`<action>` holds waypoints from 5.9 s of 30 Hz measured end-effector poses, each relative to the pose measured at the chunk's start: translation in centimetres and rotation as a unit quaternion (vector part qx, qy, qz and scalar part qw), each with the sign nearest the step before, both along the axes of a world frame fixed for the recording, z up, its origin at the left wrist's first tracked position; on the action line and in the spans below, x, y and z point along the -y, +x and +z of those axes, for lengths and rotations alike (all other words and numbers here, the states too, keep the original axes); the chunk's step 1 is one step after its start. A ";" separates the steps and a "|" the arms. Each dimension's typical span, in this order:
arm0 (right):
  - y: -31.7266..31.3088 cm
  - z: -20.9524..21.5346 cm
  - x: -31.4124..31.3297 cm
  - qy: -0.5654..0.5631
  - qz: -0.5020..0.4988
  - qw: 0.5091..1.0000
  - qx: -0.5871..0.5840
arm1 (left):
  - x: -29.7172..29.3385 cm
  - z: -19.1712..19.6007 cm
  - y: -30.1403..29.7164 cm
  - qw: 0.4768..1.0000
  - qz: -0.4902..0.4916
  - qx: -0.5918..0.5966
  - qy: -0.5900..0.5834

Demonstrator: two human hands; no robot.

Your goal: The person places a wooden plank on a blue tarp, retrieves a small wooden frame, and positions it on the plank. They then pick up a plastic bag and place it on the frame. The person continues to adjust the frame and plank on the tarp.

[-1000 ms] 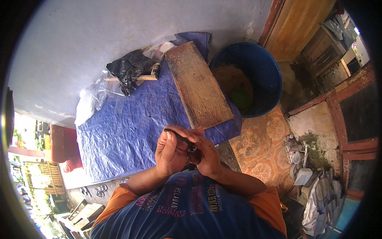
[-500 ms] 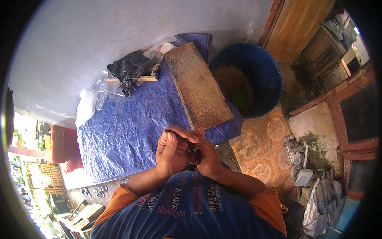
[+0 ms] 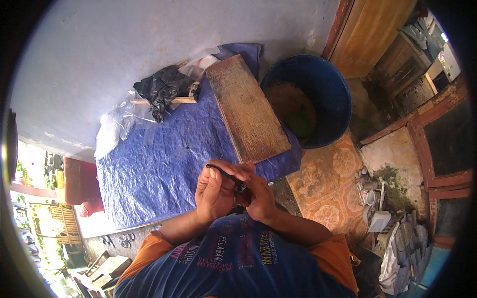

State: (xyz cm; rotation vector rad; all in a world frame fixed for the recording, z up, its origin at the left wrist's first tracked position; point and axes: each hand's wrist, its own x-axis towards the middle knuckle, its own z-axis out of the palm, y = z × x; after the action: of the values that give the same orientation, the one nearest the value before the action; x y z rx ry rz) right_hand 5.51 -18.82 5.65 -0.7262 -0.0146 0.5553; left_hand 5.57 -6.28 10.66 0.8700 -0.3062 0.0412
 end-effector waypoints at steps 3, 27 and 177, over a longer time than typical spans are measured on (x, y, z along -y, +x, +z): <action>0.0 0.3 -0.1 0.004 -0.001 1.000 -0.010 | -0.1 0.0 0.0 1.000 0.000 -0.001 0.000; -0.1 -2.4 0.3 -0.146 -0.037 0.980 0.133 | -0.2 0.2 0.4 1.000 0.005 0.006 -0.017; 1.3 -0.2 -0.7 -0.026 0.015 0.999 0.026 | -0.5 -0.2 1.2 0.998 0.032 -0.026 -0.046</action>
State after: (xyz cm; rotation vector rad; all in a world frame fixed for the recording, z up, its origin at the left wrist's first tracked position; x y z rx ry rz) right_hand 6.81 -18.08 5.49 -0.7916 -0.0597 0.5660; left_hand 6.77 -5.77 10.43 0.7871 -0.2262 0.0916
